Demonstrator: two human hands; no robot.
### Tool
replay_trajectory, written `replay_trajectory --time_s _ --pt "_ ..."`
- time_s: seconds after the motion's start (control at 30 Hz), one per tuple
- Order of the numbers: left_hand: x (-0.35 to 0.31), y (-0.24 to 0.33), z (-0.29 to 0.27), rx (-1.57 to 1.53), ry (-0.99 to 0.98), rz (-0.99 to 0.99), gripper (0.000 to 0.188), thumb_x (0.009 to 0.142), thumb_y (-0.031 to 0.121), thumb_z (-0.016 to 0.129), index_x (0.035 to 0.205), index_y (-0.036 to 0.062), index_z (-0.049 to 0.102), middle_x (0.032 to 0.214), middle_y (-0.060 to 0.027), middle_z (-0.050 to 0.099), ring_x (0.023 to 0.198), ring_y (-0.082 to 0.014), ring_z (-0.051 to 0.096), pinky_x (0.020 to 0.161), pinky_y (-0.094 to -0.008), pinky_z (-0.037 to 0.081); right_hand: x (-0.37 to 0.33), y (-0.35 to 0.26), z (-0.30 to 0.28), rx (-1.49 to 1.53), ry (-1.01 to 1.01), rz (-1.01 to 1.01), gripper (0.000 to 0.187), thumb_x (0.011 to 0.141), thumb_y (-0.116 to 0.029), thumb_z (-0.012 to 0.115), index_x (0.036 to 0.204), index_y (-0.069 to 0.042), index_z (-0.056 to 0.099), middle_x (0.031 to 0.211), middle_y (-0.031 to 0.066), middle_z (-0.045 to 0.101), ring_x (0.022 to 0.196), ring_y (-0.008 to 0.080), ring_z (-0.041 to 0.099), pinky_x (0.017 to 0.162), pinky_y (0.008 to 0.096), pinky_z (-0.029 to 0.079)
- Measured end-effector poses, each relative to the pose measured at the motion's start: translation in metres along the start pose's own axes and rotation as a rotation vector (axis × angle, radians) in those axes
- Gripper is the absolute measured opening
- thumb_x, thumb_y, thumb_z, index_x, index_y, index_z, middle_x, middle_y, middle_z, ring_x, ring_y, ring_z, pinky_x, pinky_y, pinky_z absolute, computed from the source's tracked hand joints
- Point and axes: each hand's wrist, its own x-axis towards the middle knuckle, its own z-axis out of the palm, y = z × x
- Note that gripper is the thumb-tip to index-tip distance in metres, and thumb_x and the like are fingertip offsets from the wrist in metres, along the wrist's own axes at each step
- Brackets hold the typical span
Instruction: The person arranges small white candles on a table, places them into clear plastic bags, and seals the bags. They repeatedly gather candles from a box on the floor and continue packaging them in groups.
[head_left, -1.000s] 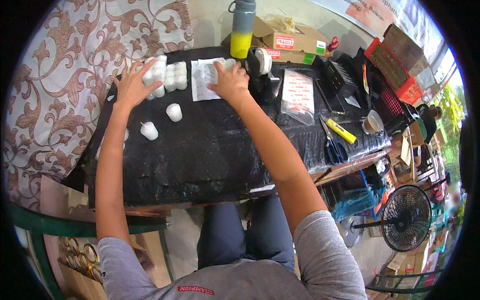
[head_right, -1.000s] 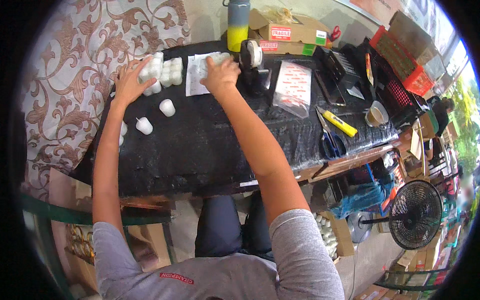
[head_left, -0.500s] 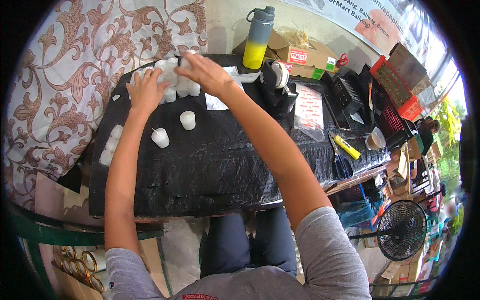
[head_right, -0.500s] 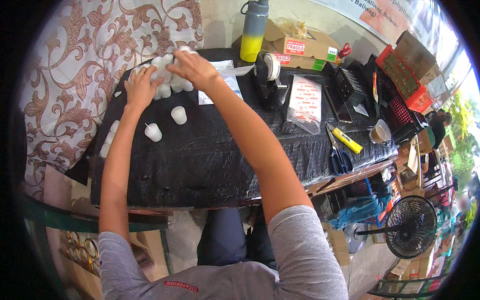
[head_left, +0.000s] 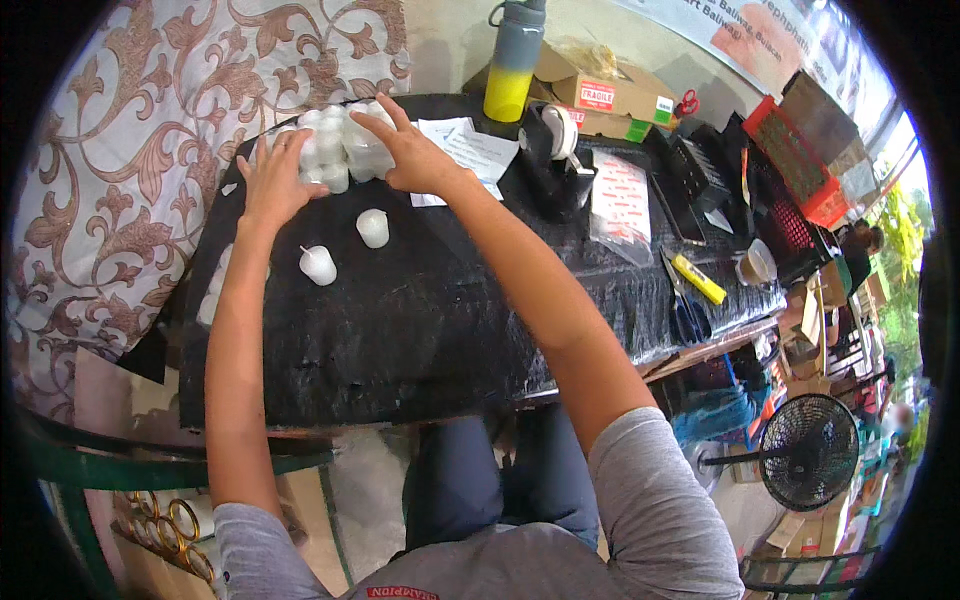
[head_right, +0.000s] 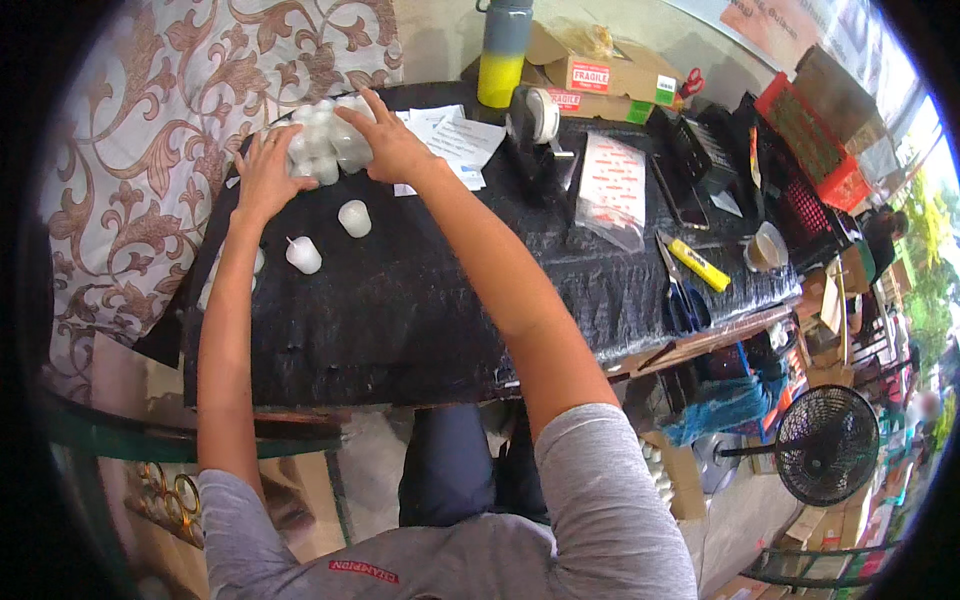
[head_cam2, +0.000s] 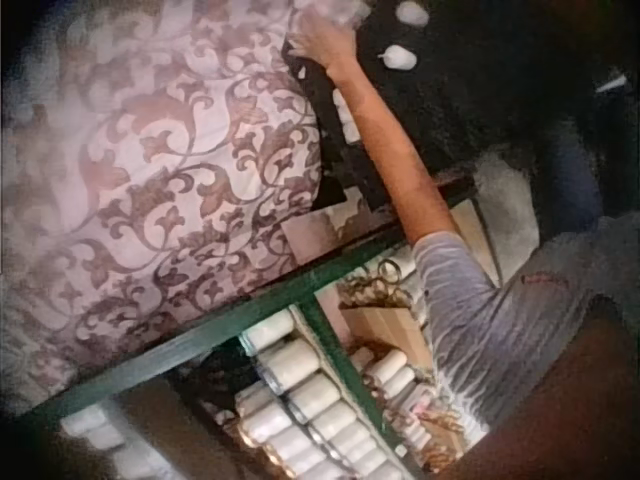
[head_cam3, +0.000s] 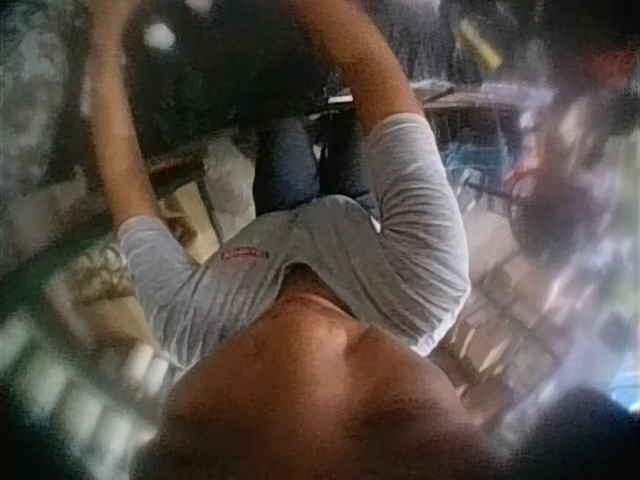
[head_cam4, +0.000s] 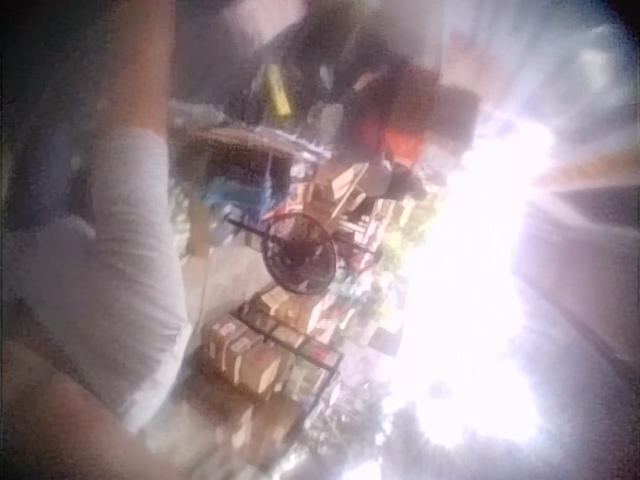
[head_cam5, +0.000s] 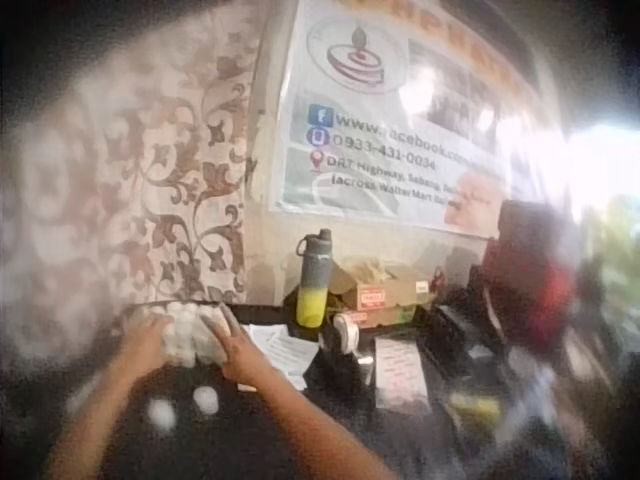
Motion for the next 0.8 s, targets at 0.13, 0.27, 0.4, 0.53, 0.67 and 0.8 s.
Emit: replay_trajectory --time_s 0.13,0.27,0.4,0.53,0.67,0.8 --pt "0.013 -0.016 0.024 -0.029 -0.065 0.057 0.079 0.068 0.023 0.088 0.139 0.0153 0.053 0.138 -0.0115 0.059 0.132 -0.0359 0.050 0.108 -0.0514 0.039 -0.041 -0.014 -0.039 -0.021 -0.066 -0.038 0.072 0.071 0.002 0.069 0.139 -0.014 0.056 0.153 0.0254 0.038 0.133 0.0425 0.049 0.106 0.0431 0.047" --pt "0.015 -0.063 0.034 -0.094 -0.088 0.141 0.084 0.070 0.017 0.087 0.144 0.0092 0.049 0.143 -0.0161 0.055 0.134 -0.0335 0.049 0.114 -0.0411 0.036 -0.135 -0.074 -0.106 0.098 0.017 -0.182 0.039 0.079 0.002 0.062 0.116 -0.005 0.068 0.118 0.0163 0.066 0.109 0.0364 0.063 0.094 0.0431 0.051" --pt "0.020 -0.080 0.036 -0.081 0.081 0.308 0.083 0.079 0.026 0.082 0.150 0.0064 0.043 0.149 -0.0199 0.049 0.142 -0.0329 0.041 0.118 -0.0406 0.030 -0.301 -0.100 -0.189 0.003 0.234 0.007 0.036 0.076 0.010 0.056 0.105 -0.004 0.073 0.103 0.0116 0.071 0.095 0.0280 0.069 0.083 0.0356 0.055" --pt "-0.016 0.072 -0.025 -0.697 -0.048 0.186 0.059 0.092 0.018 0.071 0.143 0.0006 0.048 0.144 -0.0189 0.053 0.134 -0.0279 0.050 0.112 -0.0364 0.037 -0.510 -0.081 -0.189 0.205 0.812 0.854 0.014 0.089 0.001 0.060 0.099 -0.001 0.070 0.091 0.0061 0.072 0.087 0.0095 0.067 0.077 0.0264 0.053" --pt "-0.142 0.266 -0.110 -1.212 -0.342 0.406 0.025 0.089 0.004 0.071 0.113 0.0017 0.064 0.112 -0.0135 0.067 0.102 -0.0217 0.064 0.091 -0.0316 0.049 -0.675 -0.066 -0.130 -0.022 0.848 1.139 0.010 0.083 0.003 0.060 0.090 -0.001 0.067 0.090 0.0056 0.070 0.072 0.0093 0.063 0.065 0.0272 0.052" --pt "-0.266 0.436 -0.079 -1.400 -0.853 0.571 0.011 0.080 0.001 0.078 0.090 0.0022 0.074 0.086 -0.0106 0.072 0.080 -0.0210 0.070 0.073 -0.0290 0.054 -0.779 -0.047 -0.031 -0.035 0.731 1.373 0.013 0.081 0.001 0.064 0.093 -0.003 0.067 0.082 0.0113 0.063 0.067 0.0214 0.063 0.064 0.0344 0.053"
